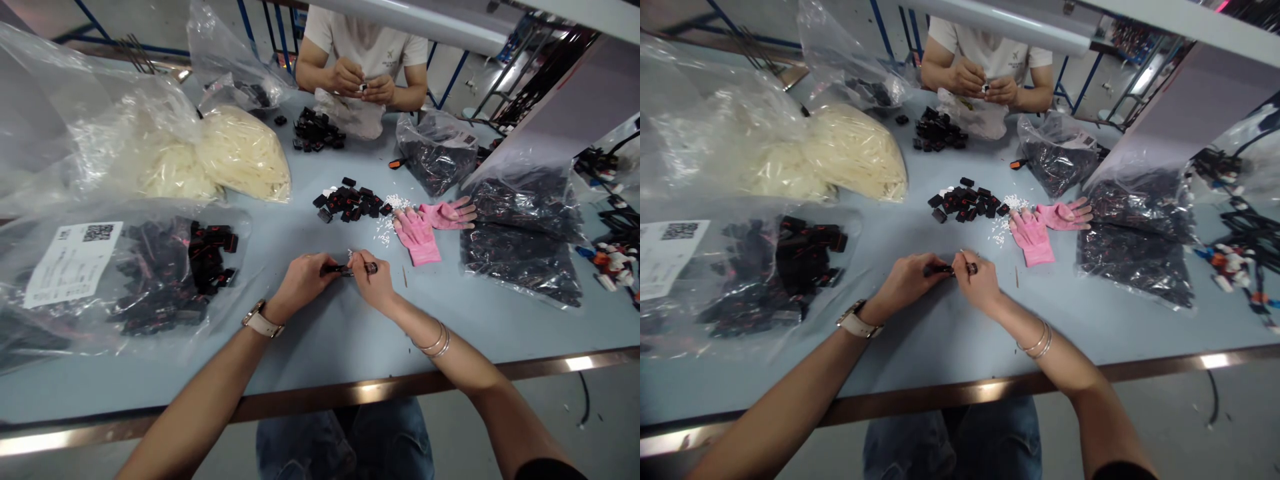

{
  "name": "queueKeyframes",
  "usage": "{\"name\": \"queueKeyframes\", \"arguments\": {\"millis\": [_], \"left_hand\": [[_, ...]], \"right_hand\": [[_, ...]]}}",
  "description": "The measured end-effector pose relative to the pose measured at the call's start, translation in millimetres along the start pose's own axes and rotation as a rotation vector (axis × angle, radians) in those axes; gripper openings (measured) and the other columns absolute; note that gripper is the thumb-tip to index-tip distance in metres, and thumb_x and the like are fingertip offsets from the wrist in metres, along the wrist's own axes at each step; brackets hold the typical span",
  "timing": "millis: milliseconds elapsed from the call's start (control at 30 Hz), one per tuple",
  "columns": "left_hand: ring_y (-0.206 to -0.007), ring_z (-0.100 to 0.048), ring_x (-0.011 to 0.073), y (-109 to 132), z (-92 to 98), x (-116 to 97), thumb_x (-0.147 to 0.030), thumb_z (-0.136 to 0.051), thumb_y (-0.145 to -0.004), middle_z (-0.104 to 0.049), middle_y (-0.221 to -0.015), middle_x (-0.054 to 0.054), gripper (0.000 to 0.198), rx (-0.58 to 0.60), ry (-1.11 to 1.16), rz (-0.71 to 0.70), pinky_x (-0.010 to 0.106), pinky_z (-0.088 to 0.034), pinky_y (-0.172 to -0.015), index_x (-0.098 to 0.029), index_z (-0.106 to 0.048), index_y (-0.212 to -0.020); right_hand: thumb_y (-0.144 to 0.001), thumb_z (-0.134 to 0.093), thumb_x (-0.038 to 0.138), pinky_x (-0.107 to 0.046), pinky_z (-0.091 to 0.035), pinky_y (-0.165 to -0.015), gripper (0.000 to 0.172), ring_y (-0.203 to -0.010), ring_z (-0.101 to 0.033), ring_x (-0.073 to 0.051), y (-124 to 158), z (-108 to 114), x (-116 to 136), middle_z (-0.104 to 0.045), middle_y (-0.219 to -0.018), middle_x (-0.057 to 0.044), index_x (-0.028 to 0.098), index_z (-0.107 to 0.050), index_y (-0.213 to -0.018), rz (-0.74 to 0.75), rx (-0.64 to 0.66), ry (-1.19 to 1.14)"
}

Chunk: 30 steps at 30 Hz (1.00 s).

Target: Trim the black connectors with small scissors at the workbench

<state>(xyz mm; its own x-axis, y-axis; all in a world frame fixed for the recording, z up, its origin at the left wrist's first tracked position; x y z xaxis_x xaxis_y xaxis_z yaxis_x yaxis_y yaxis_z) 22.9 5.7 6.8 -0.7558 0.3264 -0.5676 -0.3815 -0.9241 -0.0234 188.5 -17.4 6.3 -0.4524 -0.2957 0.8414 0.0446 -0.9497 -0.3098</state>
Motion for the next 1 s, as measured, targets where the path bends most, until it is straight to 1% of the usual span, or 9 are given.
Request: {"name": "queueKeyframes", "arguments": {"millis": [200, 333, 400, 500, 567, 633, 700, 800, 1000], "left_hand": [[-0.071, -0.065, 0.0195, 1, -5.0, 5, -0.027, -0.069, -0.076, -0.071, -0.079, 0.002, 0.009, -0.06, 0.087, -0.014, 0.029, -0.047, -0.067, -0.022, -0.066, -0.082], [-0.067, -0.064, 0.0183, -3, -9.4, 11, -0.032, -0.067, -0.076, -0.07, -0.075, 0.001, 0.017, -0.207, 0.369, 0.085, 0.029, -0.048, -0.063, -0.023, -0.064, -0.089], [-0.06, -0.062, 0.0153, -7, -5.4, 20, -0.037, -0.066, -0.077, -0.067, -0.068, 0.0, 0.024, -0.414, 0.66, 0.186, 0.026, -0.047, -0.058, -0.021, -0.06, -0.093], [-0.053, -0.057, 0.0098, -11, 10.4, 40, -0.04, -0.062, -0.081, -0.061, -0.065, -0.005, 0.024, -0.927, 1.172, 0.351, 0.024, -0.049, -0.061, -0.022, -0.048, -0.09], [-0.064, -0.062, 0.0092, -12, 21.1, 49, -0.041, -0.053, -0.087, -0.064, -0.081, -0.002, 0.021, -1.128, 1.417, 0.436, 0.026, -0.052, -0.07, -0.021, -0.045, -0.089], [-0.081, -0.067, 0.0108, -13, 27.0, 52, -0.039, -0.05, -0.09, -0.065, -0.103, 0.002, 0.017, -1.21, 1.47, 0.451, 0.027, -0.052, -0.077, -0.022, -0.045, -0.093], [-0.093, -0.067, 0.0128, -13, 24.4, 50, -0.037, -0.052, -0.088, -0.062, -0.119, 0.004, 0.018, -1.169, 1.408, 0.428, 0.028, -0.052, -0.081, -0.024, -0.045, -0.098], [-0.1, -0.066, 0.0179, -14, 8.7, 42, -0.039, -0.061, -0.082, -0.062, -0.122, 0.009, 0.032, -0.956, 1.162, 0.344, 0.034, -0.052, -0.087, -0.024, -0.045, -0.105], [-0.134, -0.041, 0.0342, -9, -15.5, 28, -0.038, -0.063, -0.081, -0.05, -0.138, 0.02, 0.041, -0.412, 0.214, 0.044, 0.053, -0.034, -0.11, -0.015, -0.054, -0.114]], "right_hand": [[-0.091, -0.037, 0.055, -0.021, -0.033, -0.042, 0.046, -0.042, -0.041, -0.008, -1, -1, -13, -0.046, -0.05, 0.004, 0.019, -0.052, -0.066, -0.183, -0.22, -0.304], [-0.086, -0.043, 0.062, -0.021, -0.032, -0.041, 0.049, -0.041, -0.04, -0.008, -7, 2, -16, -0.045, -0.047, 0.005, 0.019, -0.051, -0.064, -0.252, -0.295, -0.357], [-0.085, -0.044, 0.063, -0.021, -0.033, -0.041, 0.049, -0.041, -0.04, -0.008, -9, 3, -16, -0.045, -0.047, 0.005, 0.019, -0.051, -0.062, -0.265, -0.292, -0.354], [-0.084, -0.046, 0.062, -0.02, -0.033, -0.04, 0.049, -0.041, -0.04, -0.007, -9, 2, -17, -0.045, -0.047, 0.005, 0.019, -0.051, -0.062, -0.282, -0.268, -0.351], [-0.084, -0.046, 0.062, -0.02, -0.032, -0.04, 0.048, -0.041, -0.04, -0.007, -9, 0, -18, -0.046, -0.048, 0.005, 0.019, -0.052, -0.063, -0.286, -0.255, -0.361], [-0.084, -0.047, 0.062, -0.02, -0.033, -0.041, 0.048, -0.041, -0.042, -0.007, -8, -1, -20, -0.046, -0.049, 0.005, 0.019, -0.052, -0.063, -0.291, -0.249, -0.373], [-0.084, -0.047, 0.062, -0.02, -0.034, -0.041, 0.049, -0.042, -0.043, -0.007, -8, -2, -23, -0.047, -0.05, 0.005, 0.018, -0.053, -0.064, -0.295, -0.245, -0.382], [-0.087, -0.044, 0.06, -0.021, -0.035, -0.043, 0.048, -0.043, -0.043, -0.008, -6, -3, -26, -0.047, -0.051, 0.005, 0.018, -0.054, -0.065, -0.275, -0.241, -0.374], [-0.096, -0.035, 0.042, -0.03, -0.047, -0.067, 0.043, -0.068, -0.058, -0.016, -9, 13, -19, -0.06, -0.067, -0.004, 0.019, -0.057, -0.067, 0.054, -0.261, -0.069]]}}
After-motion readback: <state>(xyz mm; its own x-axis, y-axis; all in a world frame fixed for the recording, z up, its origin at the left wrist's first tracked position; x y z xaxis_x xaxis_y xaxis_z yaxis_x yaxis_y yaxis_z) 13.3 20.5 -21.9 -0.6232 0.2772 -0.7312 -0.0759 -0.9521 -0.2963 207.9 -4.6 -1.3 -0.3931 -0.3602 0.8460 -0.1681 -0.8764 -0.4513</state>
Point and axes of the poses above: each hand's wrist, its own y-axis away from the middle knuckle, its own z-axis out of the back of the hand, x = y × z, the point moved 1 cm from there along -y, towards the middle knuckle
